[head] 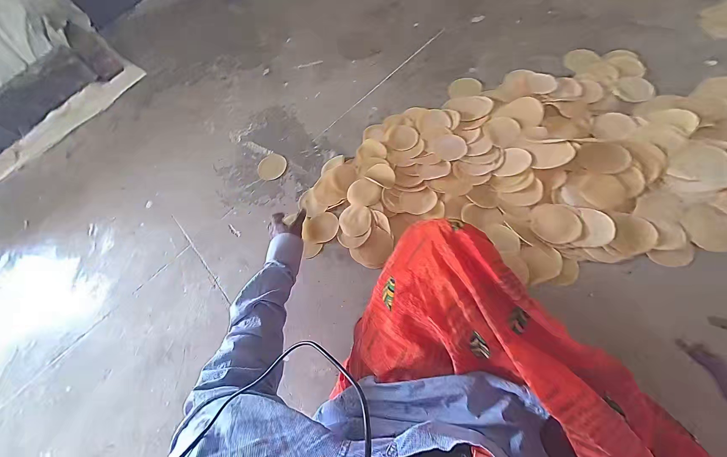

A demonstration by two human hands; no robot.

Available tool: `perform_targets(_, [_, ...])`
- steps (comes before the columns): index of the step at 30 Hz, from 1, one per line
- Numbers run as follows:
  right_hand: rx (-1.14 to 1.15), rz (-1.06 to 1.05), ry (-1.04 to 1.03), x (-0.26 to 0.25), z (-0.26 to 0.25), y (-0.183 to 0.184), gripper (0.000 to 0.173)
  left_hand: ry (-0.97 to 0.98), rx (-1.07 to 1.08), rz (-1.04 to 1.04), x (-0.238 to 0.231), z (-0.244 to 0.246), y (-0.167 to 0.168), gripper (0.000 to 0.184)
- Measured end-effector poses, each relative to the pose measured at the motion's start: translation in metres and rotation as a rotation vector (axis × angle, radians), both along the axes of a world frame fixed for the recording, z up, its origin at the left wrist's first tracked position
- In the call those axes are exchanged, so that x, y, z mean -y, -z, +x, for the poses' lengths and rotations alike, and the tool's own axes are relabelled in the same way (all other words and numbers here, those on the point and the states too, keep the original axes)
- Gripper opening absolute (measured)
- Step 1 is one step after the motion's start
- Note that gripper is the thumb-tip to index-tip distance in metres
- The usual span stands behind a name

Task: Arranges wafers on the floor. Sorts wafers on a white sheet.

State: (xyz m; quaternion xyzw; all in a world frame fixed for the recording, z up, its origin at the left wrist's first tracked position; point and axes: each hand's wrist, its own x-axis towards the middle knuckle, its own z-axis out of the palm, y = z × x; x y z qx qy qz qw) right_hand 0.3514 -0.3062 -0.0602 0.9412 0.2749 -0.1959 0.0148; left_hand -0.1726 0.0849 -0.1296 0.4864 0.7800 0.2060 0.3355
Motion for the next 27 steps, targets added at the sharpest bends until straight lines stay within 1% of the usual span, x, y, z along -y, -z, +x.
perform_targets(1, [-0.010, 0.177, -0.152, -0.007, 0.011, 0.031, 0.060, -0.093, -0.043, -0.083, 0.003, -0.019, 0.022, 0.088])
perform_targets(2, [-0.043, 0.279, -0.258, -0.017, 0.019, 0.059, 0.057, -0.132, -0.107, -0.151, 0.009, -0.032, 0.039, 0.096])
perform_targets(3, [-0.057, 0.334, -0.324, -0.028, 0.019, 0.081, 0.056, -0.142, -0.165, -0.198, 0.014, -0.036, 0.051, 0.101])
perform_targets(4, [-0.060, 0.356, -0.360, -0.038, 0.012, 0.095, 0.056, -0.132, -0.214, -0.200, 0.018, -0.036, 0.061, 0.103])
perform_targets(6, [-0.098, 0.322, -0.352, -0.054, -0.014, 0.102, 0.058, -0.088, -0.269, -0.117, 0.019, -0.024, 0.077, 0.100])
perform_targets(8, [-0.150, 0.248, -0.321, -0.063, -0.038, 0.093, 0.061, -0.024, -0.271, -0.032, 0.010, -0.001, 0.088, 0.096])
perform_targets(10, [-0.191, 0.183, -0.286, -0.063, -0.048, 0.087, 0.065, 0.040, -0.242, 0.029, -0.002, 0.030, 0.096, 0.090])
perform_targets(11, [-0.195, 0.129, -0.271, -0.061, -0.050, 0.083, 0.068, 0.072, -0.188, 0.079, -0.006, 0.046, 0.098, 0.088])
perform_targets(12, [-0.194, 0.094, -0.251, -0.057, -0.050, 0.082, 0.069, 0.080, -0.097, 0.137, -0.008, 0.062, 0.098, 0.086])
perform_targets(14, [-0.139, 0.105, -0.223, -0.039, -0.042, 0.098, 0.069, 0.068, 0.099, 0.269, -0.004, 0.085, 0.092, 0.089])
perform_targets(15, [-0.117, 0.137, -0.199, -0.028, -0.036, 0.107, 0.066, 0.055, 0.155, 0.307, -0.003, 0.088, 0.085, 0.091])
perform_targets(16, [-0.113, 0.179, -0.163, -0.021, -0.031, 0.112, 0.061, 0.021, 0.163, 0.313, -0.006, 0.085, 0.077, 0.093])
perform_targets(17, [-0.106, 0.188, -0.114, -0.018, -0.030, 0.114, 0.060, -0.031, 0.110, 0.285, -0.015, 0.077, 0.070, 0.093])
perform_targets(18, [-0.104, 0.181, -0.069, -0.019, -0.029, 0.113, 0.062, -0.080, 0.039, 0.207, -0.027, 0.065, 0.062, 0.093])
perform_targets(20, [-0.098, 0.177, 0.019, -0.026, -0.029, 0.111, 0.062, -0.090, -0.079, -0.006, -0.058, 0.044, 0.052, 0.102])
perform_targets(21, [-0.102, 0.192, 0.060, -0.030, -0.026, 0.113, 0.061, -0.060, -0.136, -0.081, -0.073, 0.039, 0.055, 0.106])
perform_targets(22, [-0.116, 0.220, 0.089, -0.034, -0.023, 0.113, 0.061, -0.016, -0.192, -0.129, -0.086, 0.037, 0.059, 0.107])
perform_targets(24, [-0.142, 0.326, 0.117, -0.048, -0.018, 0.117, 0.057, 0.079, -0.214, -0.157, -0.106, 0.046, 0.064, 0.097])
perform_targets(26, [-0.208, 0.367, 0.163, -0.070, -0.016, 0.114, 0.057, 0.200, -0.211, -0.153, -0.119, 0.065, 0.062, 0.087])
perform_targets(27, [-0.259, 0.386, 0.200, -0.081, -0.017, 0.112, 0.057, 0.257, -0.224, -0.135, -0.123, 0.076, 0.058, 0.085])
